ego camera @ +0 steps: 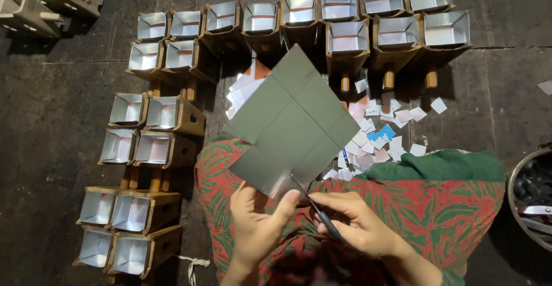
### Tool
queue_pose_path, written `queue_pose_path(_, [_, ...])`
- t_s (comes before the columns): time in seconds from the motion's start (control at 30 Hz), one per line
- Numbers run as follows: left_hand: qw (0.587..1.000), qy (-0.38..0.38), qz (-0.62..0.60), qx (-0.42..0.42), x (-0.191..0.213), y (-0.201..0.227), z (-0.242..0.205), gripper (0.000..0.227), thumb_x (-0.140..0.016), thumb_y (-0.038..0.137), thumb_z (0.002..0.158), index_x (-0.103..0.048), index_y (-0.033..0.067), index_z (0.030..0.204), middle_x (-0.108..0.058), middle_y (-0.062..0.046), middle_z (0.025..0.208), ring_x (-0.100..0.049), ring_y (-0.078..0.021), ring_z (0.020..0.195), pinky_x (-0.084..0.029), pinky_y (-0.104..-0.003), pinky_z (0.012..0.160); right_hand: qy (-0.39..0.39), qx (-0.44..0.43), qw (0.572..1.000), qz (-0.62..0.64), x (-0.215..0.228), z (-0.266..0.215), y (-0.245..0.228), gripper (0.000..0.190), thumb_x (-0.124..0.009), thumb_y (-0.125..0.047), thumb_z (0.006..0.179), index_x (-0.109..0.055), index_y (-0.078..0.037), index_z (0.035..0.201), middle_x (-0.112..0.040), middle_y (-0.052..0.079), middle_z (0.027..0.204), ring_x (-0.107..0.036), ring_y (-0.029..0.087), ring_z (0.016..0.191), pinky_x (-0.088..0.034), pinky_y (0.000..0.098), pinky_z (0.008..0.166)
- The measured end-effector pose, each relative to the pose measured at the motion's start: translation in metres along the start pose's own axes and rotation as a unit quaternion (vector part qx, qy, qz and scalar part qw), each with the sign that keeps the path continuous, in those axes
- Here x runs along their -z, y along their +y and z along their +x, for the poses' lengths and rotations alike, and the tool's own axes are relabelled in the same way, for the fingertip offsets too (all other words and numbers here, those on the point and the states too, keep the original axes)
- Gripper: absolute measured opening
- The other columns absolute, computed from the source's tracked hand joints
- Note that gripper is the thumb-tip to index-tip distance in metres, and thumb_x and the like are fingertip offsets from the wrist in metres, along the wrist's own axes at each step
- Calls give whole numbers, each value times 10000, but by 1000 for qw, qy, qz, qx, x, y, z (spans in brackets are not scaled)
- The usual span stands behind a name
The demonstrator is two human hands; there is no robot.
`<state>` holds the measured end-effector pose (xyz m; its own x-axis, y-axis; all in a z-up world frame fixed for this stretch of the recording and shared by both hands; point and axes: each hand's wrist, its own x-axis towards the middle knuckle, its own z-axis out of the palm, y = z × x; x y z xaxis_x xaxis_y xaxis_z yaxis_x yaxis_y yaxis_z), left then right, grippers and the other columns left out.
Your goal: The person cuts several thin metal sheets with scissors, marking them with a pen and then cutting along the lines.
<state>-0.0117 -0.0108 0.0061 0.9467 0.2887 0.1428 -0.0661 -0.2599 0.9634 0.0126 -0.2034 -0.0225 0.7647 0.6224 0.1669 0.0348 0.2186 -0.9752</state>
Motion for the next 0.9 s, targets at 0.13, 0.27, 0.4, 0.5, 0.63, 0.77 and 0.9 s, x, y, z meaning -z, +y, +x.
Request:
queue_pose_path(0.13, [998, 54, -33, 11, -2, -5, -1, 232, -713, 196, 920, -755, -2, 1032, -788, -100, 999, -746, -165, 942, -607, -307, 868, -12, -55, 997, -57, 3, -7, 12, 304, -658, -37, 911, -700, -1, 1211, -571, 16, 772, -482, 111, 620, -465, 238, 545])
queue_pose_path(0.27, [998, 29, -45, 16, -1, -3, 1, 249, -713, 156, 934, -571, 79, 744, -493, 19, 566, -451, -79, 515, -387, -271, 493, 22, -14, 1000, -6, 3, -15, 33, 353, -612, 14, 927, -671, 29, 1274, -588, 62, 707, -541, 134, 577, -652, 274, 618])
queue_pose_path(0.4, [994, 32, -98, 39, -1, -11, 1, 117, -744, 119, 913, -762, 14, 962, -683, -21, 675, -565, -83, 563, -482, -253, 517, 25, -41, 998, 33, 5, -16, 35, 424, -740, 7, 889, -675, -32, 1307, -591, 53, 718, -563, 151, 632, -546, 280, 573])
queue_pose_path(0.5, [994, 14, -107, 30, -1, -3, 7, 123, -724, 134, 930, -742, 12, 919, -613, -25, 608, -541, -102, 543, -460, -259, 501, 34, -39, 998, 41, 3, -16, 37, 442, -729, 26, 884, -668, -35, 1317, -624, 84, 702, -596, 160, 612, -551, 278, 554])
queue_pose_path(0.63, [994, -10, -106, 4, -1, 5, 9, 173, -680, 64, 941, -635, 62, 773, -533, 30, 610, -441, -66, 572, -385, -267, 516, 22, -60, 996, 59, 2, -7, 21, 275, -700, -63, 918, -678, 82, 1151, -611, 86, 704, -540, 164, 617, -492, 307, 557])
queue_pose_path(0.77, [995, 4, -92, 27, 1, -1, 7, 158, -730, 142, 924, -693, 49, 802, -590, 28, 639, -508, -72, 600, -449, -263, 539, 24, -34, 999, -18, 6, -13, 29, 340, -656, -2, 924, -681, 51, 1259, -617, 62, 762, -551, 122, 632, -578, 274, 615])
queue_pose_path(0.9, [983, -24, -167, 65, 0, 6, 10, 279, -735, 109, 914, -650, 43, 657, -634, -38, 551, -573, -117, 509, -481, -279, 538, 40, -31, 995, -82, 9, -10, 18, 403, -605, 61, 849, -700, 50, 1241, -732, 138, 933, -749, 159, 746, -697, 253, 694])
